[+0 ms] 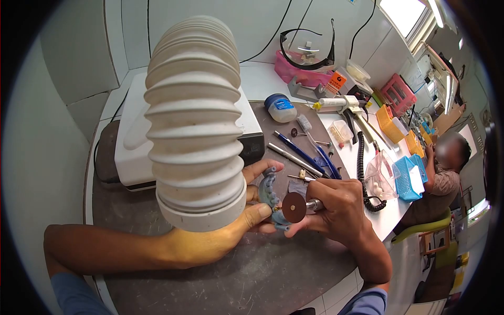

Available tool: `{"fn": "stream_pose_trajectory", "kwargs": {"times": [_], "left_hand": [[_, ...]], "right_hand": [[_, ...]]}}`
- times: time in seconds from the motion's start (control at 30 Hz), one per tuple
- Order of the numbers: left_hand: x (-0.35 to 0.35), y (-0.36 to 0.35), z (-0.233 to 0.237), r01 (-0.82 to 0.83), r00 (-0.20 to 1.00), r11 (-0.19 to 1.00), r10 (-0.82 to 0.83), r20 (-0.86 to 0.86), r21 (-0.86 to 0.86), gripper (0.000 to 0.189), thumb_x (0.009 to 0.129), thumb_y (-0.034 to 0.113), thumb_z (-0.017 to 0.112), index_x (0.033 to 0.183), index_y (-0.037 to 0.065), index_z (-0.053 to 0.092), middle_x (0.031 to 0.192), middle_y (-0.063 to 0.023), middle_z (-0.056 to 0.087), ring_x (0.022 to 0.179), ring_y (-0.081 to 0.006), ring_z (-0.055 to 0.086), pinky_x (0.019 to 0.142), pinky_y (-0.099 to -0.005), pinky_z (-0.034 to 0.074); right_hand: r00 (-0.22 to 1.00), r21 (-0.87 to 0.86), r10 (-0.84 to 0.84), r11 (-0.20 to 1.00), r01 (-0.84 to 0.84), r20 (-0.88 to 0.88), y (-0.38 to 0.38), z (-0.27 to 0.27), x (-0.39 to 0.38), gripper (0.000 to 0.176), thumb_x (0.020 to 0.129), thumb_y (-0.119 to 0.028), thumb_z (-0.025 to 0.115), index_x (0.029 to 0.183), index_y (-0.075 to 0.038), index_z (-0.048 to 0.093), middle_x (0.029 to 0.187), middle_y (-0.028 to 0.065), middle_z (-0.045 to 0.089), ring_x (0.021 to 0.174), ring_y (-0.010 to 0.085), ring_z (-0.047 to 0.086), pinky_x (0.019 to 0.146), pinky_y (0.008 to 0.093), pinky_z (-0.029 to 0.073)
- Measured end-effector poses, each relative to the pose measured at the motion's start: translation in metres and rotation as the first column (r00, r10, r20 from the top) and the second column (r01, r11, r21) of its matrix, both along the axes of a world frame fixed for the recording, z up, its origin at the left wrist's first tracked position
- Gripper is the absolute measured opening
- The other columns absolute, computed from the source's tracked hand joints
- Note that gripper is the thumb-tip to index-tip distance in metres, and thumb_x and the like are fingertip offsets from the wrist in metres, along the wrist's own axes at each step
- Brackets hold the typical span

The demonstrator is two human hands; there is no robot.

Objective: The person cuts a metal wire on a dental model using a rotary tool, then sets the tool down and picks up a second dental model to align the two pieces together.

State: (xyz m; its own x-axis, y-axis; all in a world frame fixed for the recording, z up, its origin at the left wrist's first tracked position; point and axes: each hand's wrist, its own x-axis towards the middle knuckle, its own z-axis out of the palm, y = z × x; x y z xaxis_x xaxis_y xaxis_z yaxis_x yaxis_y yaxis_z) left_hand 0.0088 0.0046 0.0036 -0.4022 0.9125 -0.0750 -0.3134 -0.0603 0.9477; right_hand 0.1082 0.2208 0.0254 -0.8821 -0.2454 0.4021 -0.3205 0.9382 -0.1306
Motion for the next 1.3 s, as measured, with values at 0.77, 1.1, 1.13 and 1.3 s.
{"fn": "stream_pose_trajectory", "kwargs": {"times": [0.77, 1.1, 1.13, 1.3], "left_hand": [[-0.0011, -0.0010, -0.0012, 0.017, 0.999, 0.999, -0.019, -0.028, -0.045, 0.060, 0.101, 0.005, 0.050, 0.153, 0.009, 0.020, 0.131, -0.0120, 0.057, 0.118, -0.0164, 0.058, 0.097, -0.0318, 0.054], [-0.0008, -0.0007, -0.0039, 0.001, 0.999, 1.000, -0.002, -0.039, -0.009, 0.058, 0.101, 0.004, 0.049, 0.152, 0.008, 0.022, 0.129, -0.0110, 0.058, 0.117, -0.0166, 0.059, 0.097, -0.0320, 0.054], [-0.0006, -0.0007, -0.0041, -0.001, 0.999, 1.000, 0.000, -0.044, -0.018, 0.058, 0.101, 0.003, 0.049, 0.152, 0.008, 0.022, 0.129, -0.0104, 0.058, 0.117, -0.0165, 0.058, 0.097, -0.0322, 0.054], [-0.0003, -0.0006, -0.0035, -0.006, 1.000, 1.000, 0.007, -0.023, 0.018, 0.058, 0.100, 0.002, 0.049, 0.152, 0.009, 0.022, 0.129, -0.0096, 0.057, 0.117, -0.0162, 0.058, 0.097, -0.0325, 0.054]], "right_hand": [[1.000, -0.006, 0.019, 1.000, -0.019, -0.024, 0.0003, -0.0020, -0.0003, 0.063, 0.061, -0.065, 0.079, 0.060, -0.010, 0.048, 0.050, 0.0000, 0.046, 0.040, 0.0142, 0.048, 0.039, 0.0313, 0.036], [1.000, 0.007, -0.002, 1.000, 0.002, 0.004, 0.0000, 0.0001, -0.0004, 0.064, 0.061, -0.064, 0.079, 0.059, -0.010, 0.046, 0.050, 0.0004, 0.046, 0.040, 0.0145, 0.047, 0.039, 0.0317, 0.035], [1.000, 0.003, 0.001, 1.000, -0.001, 0.006, 0.0000, 0.0000, -0.0005, 0.063, 0.061, -0.064, 0.079, 0.060, -0.010, 0.047, 0.050, 0.0005, 0.047, 0.040, 0.0148, 0.048, 0.039, 0.0319, 0.036], [1.000, -0.020, 0.009, 1.000, -0.009, 0.009, 0.0009, -0.0026, -0.0009, 0.063, 0.061, -0.063, 0.079, 0.060, -0.009, 0.048, 0.050, 0.0008, 0.048, 0.041, 0.0151, 0.049, 0.040, 0.0320, 0.036]]}}
